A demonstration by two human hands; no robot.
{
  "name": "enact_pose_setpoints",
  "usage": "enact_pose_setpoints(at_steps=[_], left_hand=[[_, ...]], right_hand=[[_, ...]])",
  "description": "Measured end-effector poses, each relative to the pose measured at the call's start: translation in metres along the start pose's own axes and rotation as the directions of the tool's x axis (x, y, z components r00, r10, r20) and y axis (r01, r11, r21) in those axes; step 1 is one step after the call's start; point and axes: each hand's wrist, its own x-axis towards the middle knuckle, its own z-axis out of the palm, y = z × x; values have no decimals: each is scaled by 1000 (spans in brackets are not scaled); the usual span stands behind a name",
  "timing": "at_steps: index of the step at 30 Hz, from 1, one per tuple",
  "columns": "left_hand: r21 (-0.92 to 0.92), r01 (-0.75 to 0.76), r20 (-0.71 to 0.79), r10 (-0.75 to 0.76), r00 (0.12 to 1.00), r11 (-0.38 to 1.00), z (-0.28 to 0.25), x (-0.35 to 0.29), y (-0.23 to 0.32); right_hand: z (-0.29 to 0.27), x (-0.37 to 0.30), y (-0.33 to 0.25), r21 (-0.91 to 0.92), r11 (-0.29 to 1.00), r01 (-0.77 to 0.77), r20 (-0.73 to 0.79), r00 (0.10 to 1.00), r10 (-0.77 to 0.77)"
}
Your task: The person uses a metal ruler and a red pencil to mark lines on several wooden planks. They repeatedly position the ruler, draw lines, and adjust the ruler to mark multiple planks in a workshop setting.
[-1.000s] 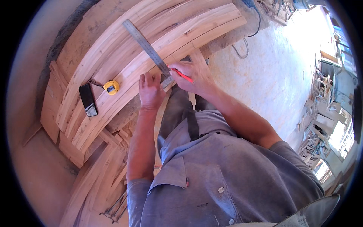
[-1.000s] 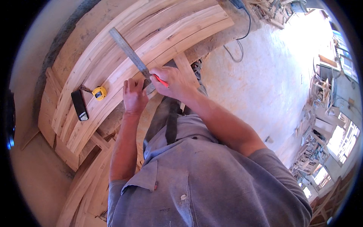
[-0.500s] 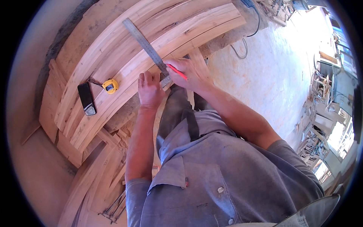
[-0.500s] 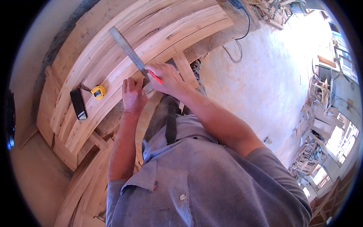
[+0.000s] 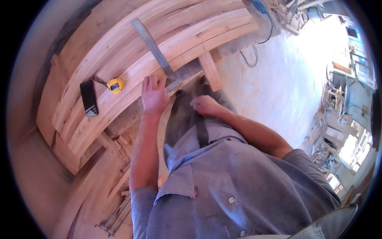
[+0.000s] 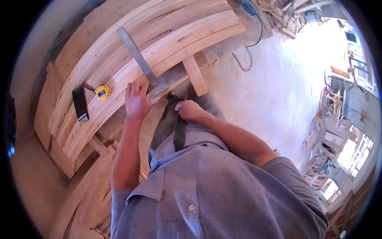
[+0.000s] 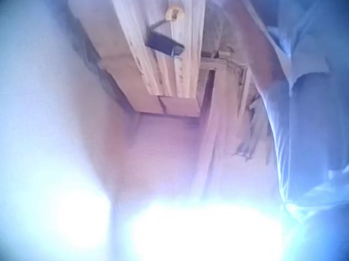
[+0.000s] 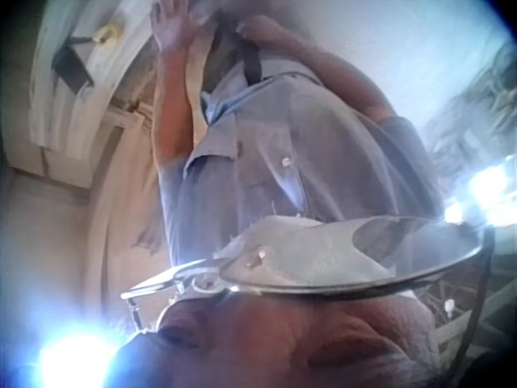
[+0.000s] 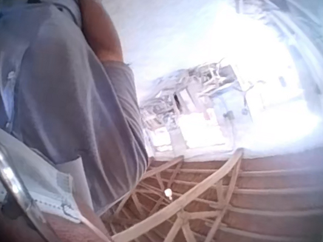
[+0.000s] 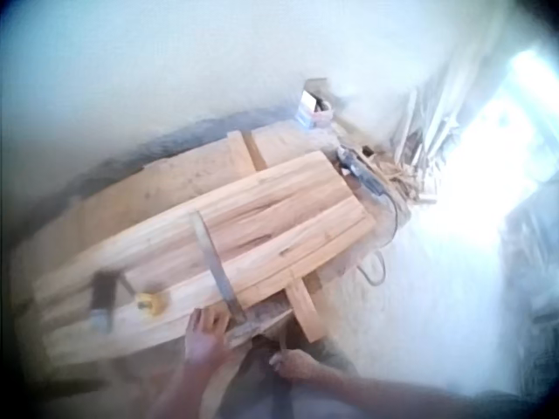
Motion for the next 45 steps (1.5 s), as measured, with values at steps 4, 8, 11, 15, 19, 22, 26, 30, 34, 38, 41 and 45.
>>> enact_pose_setpoints(at_steps=[4,8,11,15,19,22,26,30,34,38,41,45], left_hand=[[50,64,-10,-64,998,997,-9,-40,7],[-73,251,44,-248,968,965,1,-109,29],[-124,416,108,-404,908,901,8,-164,57],[-96,540,172,-521,836,836,19,-239,111],[-207,708,266,-658,705,675,39,-298,179],[-274,872,338,-808,482,406,48,-323,218],[-225,973,355,-927,120,39,65,-375,253],[-154,972,376,-920,-106,-175,76,-430,282],[-99,950,396,-888,-234,-295,66,-472,308],[-86,938,379,-882,-280,-335,71,-529,323],[-133,960,318,-928,-195,-247,95,-583,331],[-180,979,341,-939,-31,-98,135,-669,332]], right_hand=[[-20,-10,4,19,1000,-25,-32,999,26],[-25,-17,30,-83,996,41,-1,999,-41],[-28,-28,35,-148,988,47,96,995,-34],[-14,-34,67,-254,962,102,158,985,-63],[5,-32,122,-295,951,96,176,983,-45],[8,-43,151,-414,906,87,264,964,28],[12,-56,139,-567,796,213,421,905,58],[34,-49,153,-631,732,257,423,905,47],[63,-40,138,-676,673,299,450,892,55],[106,5,184,-608,729,314,448,894,-12],[149,11,161,-702,596,389,404,908,-116],[225,-7,138,-801,483,354,341,933,-118]])
